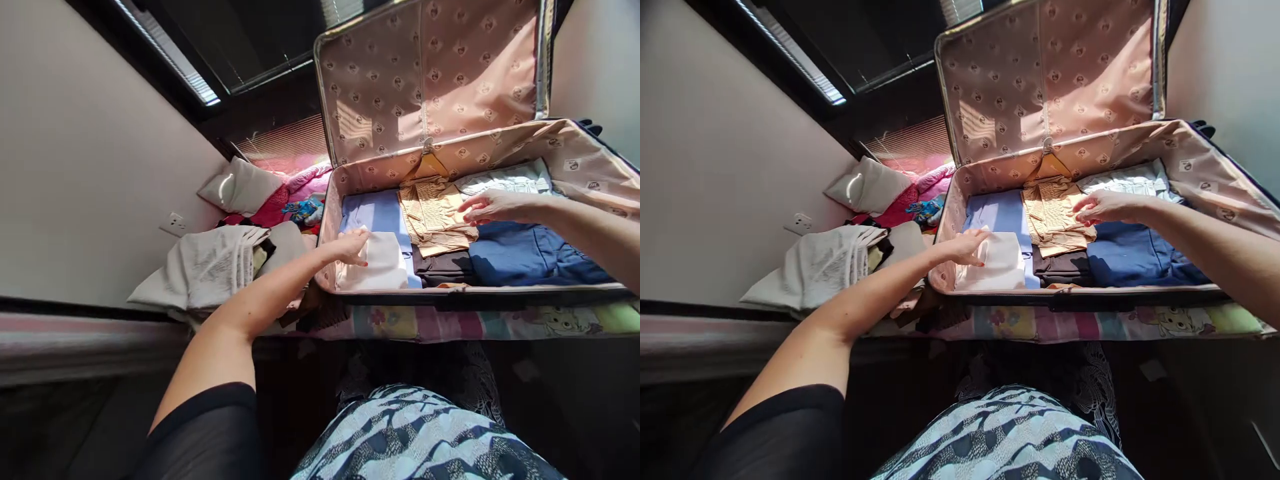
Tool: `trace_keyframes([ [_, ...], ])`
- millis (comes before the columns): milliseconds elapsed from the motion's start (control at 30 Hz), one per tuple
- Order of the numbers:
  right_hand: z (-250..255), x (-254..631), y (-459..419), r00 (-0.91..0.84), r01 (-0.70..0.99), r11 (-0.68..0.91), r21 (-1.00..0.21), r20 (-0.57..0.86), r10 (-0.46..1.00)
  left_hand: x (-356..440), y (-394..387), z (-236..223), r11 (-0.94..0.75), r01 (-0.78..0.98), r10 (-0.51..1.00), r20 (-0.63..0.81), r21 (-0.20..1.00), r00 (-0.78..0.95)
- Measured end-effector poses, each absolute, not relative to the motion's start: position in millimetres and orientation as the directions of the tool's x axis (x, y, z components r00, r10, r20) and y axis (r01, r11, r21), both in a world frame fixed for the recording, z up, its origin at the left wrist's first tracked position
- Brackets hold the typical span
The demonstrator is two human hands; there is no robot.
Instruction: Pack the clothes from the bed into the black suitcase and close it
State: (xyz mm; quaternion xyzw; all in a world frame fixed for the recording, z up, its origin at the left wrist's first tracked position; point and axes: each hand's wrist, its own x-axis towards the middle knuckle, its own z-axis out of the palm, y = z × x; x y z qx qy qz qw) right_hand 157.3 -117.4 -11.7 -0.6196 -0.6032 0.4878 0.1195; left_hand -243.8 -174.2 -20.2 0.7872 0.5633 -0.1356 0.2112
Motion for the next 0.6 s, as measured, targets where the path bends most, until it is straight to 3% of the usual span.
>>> trace_keyframes([
  [167,-59,182,-68,-0.053,0.705,-0.358,-0.613,-0.548,0.835,-231,-135,-68,-0.190,0.976,0.786,-0.579,0.104,0.215],
  [367,-101,154,-61,0.163,0.725,-0.469,-0.505,-0.535,0.829,-225,-171,-78,-0.021,1.000,0.776,-0.631,0.000,0.016],
  [467,-104,133,-59,0.286,0.713,-0.548,-0.437,-0.533,0.796,-219,-191,-68,-0.103,0.995,0.785,-0.613,0.003,0.084],
  [600,-103,111,-56,0.290,0.726,-0.539,-0.426,-0.521,0.803,-214,-207,-51,-0.229,0.957,0.768,-0.572,0.177,0.290],
])
